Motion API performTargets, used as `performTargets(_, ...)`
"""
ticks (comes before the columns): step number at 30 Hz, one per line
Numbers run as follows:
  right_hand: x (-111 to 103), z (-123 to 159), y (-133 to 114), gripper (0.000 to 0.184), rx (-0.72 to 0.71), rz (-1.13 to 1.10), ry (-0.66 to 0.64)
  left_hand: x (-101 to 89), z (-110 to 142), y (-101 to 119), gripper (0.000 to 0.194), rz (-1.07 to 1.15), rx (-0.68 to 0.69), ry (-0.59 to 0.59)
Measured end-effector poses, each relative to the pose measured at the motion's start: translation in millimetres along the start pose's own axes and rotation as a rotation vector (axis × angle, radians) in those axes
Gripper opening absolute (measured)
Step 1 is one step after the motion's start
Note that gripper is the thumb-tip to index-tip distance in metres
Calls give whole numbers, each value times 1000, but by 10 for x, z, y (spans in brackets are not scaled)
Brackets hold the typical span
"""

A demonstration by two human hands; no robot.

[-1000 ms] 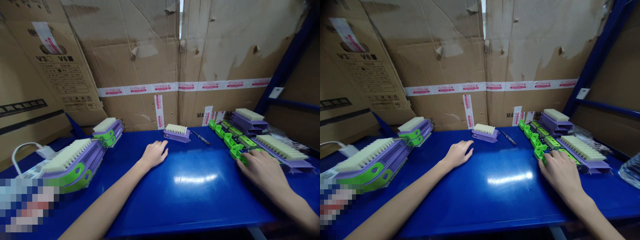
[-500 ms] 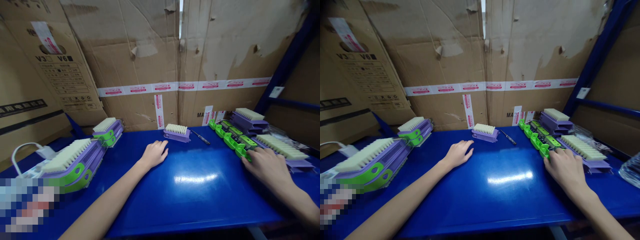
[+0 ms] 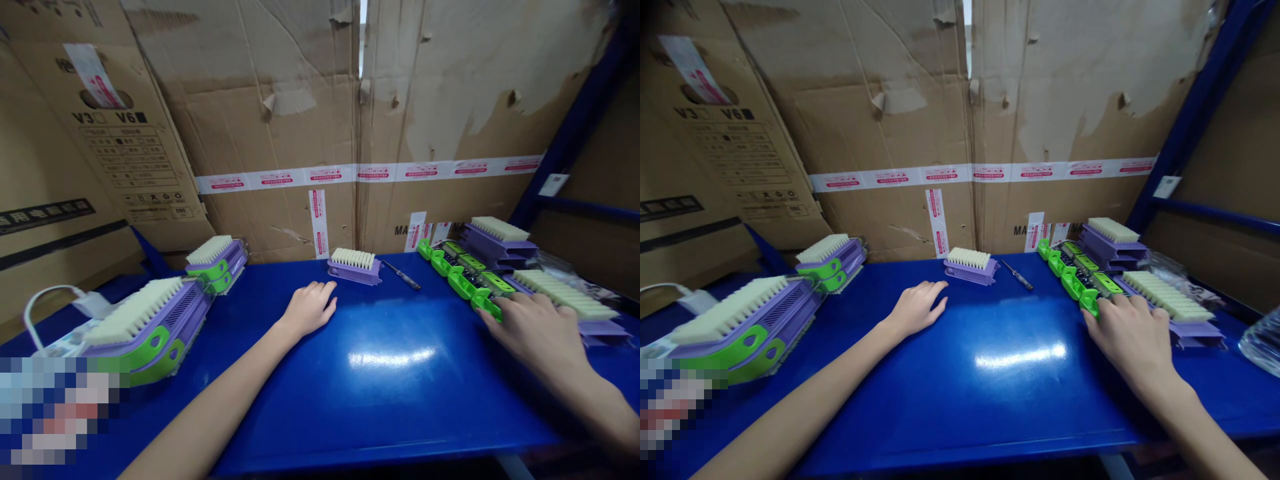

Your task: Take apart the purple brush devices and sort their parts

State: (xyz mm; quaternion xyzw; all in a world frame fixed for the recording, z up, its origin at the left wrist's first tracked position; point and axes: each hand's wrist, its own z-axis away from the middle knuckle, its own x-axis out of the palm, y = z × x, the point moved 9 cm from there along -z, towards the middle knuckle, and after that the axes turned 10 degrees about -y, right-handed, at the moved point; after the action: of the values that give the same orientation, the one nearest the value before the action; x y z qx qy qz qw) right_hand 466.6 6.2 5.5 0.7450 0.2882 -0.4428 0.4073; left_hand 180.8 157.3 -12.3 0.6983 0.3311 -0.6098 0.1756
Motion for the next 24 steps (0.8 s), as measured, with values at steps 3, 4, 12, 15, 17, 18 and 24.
performTargets(3, -118, -12, -53, 32, 11, 4, 26, 2, -1, 2, 30, -1, 2, -3)
performTargets(4, -159, -26, -83, 32, 11, 0, 33, 1, -1, 2, 30, -1, 1, -4)
performTargets(12, -457, -379, -757, 35, -240, -239, 131, -2, 2, 6, 31, 9, 5, -5)
performTargets(15, -499, -557, -1207, 43, -420, -340, 102, -3, 5, 8, 31, 13, 10, 2)
performTargets(17, -498, -665, -1487, 50, -511, -420, 77, -10, 9, 14, 31, 13, 17, 14)
performTargets(18, -492, -713, -1608, 55, -544, -468, 74, -13, 11, 16, 30, 11, 19, 21)
performTargets(24, -348, -874, -1950, 64, -512, -681, 68, -3, 15, 4, 32, 12, 14, 45)
